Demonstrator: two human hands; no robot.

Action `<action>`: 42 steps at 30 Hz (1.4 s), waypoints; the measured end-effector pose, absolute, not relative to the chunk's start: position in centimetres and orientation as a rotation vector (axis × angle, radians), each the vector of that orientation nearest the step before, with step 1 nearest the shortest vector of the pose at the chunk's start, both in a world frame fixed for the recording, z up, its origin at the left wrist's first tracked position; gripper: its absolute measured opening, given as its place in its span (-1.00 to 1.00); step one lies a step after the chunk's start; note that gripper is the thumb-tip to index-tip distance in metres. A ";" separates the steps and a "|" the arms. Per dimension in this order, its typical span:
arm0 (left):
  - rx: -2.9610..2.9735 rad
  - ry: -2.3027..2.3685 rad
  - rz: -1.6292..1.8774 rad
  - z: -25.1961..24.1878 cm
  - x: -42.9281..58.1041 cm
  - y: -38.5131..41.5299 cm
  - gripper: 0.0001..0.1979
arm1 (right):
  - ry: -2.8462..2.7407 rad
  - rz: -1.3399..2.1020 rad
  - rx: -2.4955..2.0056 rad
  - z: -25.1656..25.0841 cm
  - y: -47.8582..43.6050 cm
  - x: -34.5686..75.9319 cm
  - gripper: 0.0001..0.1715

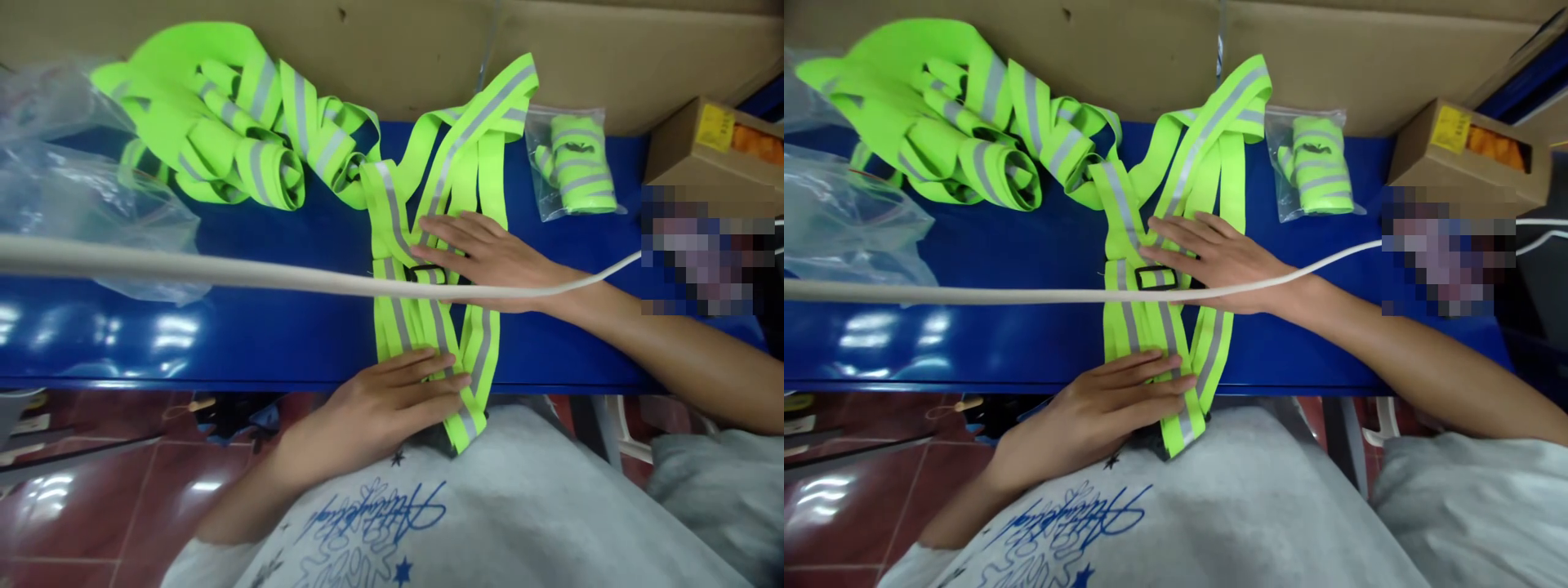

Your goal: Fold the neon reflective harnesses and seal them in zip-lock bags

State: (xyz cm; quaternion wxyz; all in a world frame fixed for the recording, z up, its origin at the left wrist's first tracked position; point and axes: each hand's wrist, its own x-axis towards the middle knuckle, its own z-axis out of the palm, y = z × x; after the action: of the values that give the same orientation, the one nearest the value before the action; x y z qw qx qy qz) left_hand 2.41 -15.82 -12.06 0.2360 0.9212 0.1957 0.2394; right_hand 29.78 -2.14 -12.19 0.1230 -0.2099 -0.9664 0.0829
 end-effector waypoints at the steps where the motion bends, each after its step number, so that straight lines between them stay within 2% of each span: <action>1: 2.539 0.533 0.631 -11.9 2.6 -15.7 -0.60 | -2.830 0.277 -0.611 -12.3 -1.6 29.6 -0.17; 5: 2.563 0.521 0.590 -11.5 3.0 -15.5 -0.51 | -2.793 0.300 -0.669 -11.2 -1.2 29.2 -0.21; 9: 2.558 0.569 0.584 -11.7 3.1 -15.8 -0.46 | -2.738 0.207 -0.695 -9.1 -5.2 29.4 -0.30; 13: 2.548 0.688 0.648 -11.7 3.1 -15.9 -0.49 | -2.700 0.082 -0.627 -8.1 -10.7 30.1 -0.49; 17: 2.504 0.685 0.636 -11.2 2.3 -15.8 -0.46 | -2.752 0.241 -0.816 -8.6 -13.8 30.7 -0.41; 21: 2.535 0.763 0.493 -11.0 1.3 -15.6 -0.44 | -2.716 0.326 -0.852 -9.5 -13.7 30.9 -0.50; 25: 2.642 0.774 0.348 -10.7 0.7 -14.9 -0.22 | -2.760 0.312 -0.813 -9.6 -13.0 30.8 -0.49; 28: 2.753 0.687 0.227 -10.1 0.3 -14.1 -0.18 | -2.728 0.233 -0.802 -9.3 -13.4 30.9 -0.56; 32: 2.869 0.639 0.203 -10.0 0.3 -14.0 -0.28 | -2.562 0.140 -0.730 -8.7 -15.7 30.9 -0.70; 35: 2.886 0.677 0.245 -10.6 0.6 -14.3 -0.27 | -2.583 0.125 -0.666 -8.6 -17.6 30.8 -0.61; 42: 2.837 0.658 0.237 -11.4 0.8 -13.4 -0.14 | -2.651 -0.261 -0.536 -9.3 -17.5 31.7 -0.61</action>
State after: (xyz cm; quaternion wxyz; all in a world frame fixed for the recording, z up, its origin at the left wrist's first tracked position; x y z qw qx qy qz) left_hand 0.84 -13.40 -11.43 0.1094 0.9651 0.2238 0.0807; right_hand 31.68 -17.46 -9.34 0.2105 -0.1929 -0.9538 -0.0938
